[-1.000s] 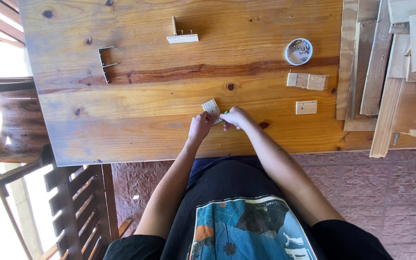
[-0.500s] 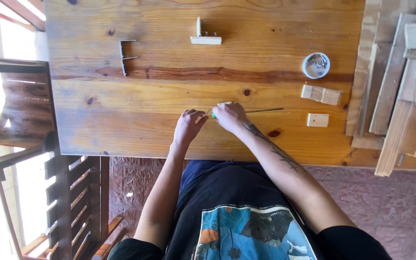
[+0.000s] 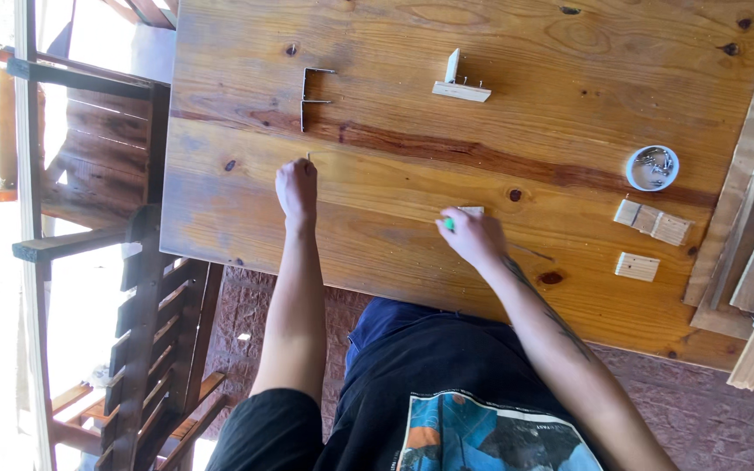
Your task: The person assembles small wooden blocks with metal brackets using a screwdriver. They place brackets on the blocks, insert screws, and tighten them one at a time on a wooden workbench.
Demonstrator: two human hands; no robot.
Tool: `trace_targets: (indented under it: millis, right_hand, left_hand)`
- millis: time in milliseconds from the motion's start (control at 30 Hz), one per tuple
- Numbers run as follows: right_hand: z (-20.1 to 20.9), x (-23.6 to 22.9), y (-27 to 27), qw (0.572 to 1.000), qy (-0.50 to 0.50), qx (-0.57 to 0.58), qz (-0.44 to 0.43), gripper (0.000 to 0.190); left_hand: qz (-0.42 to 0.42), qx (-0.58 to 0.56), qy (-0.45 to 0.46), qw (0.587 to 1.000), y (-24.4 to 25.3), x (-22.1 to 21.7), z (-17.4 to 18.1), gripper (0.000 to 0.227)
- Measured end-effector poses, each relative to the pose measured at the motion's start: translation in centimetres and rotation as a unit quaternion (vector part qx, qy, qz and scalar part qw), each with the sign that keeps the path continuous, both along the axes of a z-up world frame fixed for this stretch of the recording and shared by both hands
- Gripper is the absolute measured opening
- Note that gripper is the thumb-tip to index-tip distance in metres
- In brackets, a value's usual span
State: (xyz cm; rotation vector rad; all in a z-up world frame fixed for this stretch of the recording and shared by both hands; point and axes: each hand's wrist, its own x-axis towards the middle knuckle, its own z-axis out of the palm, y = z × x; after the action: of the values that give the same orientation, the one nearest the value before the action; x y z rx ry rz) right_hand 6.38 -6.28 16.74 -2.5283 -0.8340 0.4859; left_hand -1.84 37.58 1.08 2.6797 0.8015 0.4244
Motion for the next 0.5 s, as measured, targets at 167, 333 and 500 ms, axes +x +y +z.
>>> trace_targets:
  millis: [167, 333, 500]
  right_hand:
    - [-3.7, -3.4, -8.9, 0.992, 0.025, -0.068, -0.107, 0.019]
    - [-8.0, -7.3, -14.8, 0.965, 0.040, -0.113, -0.232, 0.024]
    - [-9.1, -8.9, -14.7, 0.957, 0.040, -0.074, -0.278, 0.024]
  left_hand:
    - [0.007, -0.016, 0.035, 0.999, 4.8, 2.1, -1.8, 0.024]
    - [0.002, -0.015, 0.064, 0.998, 5.3, 2.9, -0.7, 0.024]
    - [-0.010, -0.047, 0.078, 0.996, 4.7, 3.0, 0.1, 0.028]
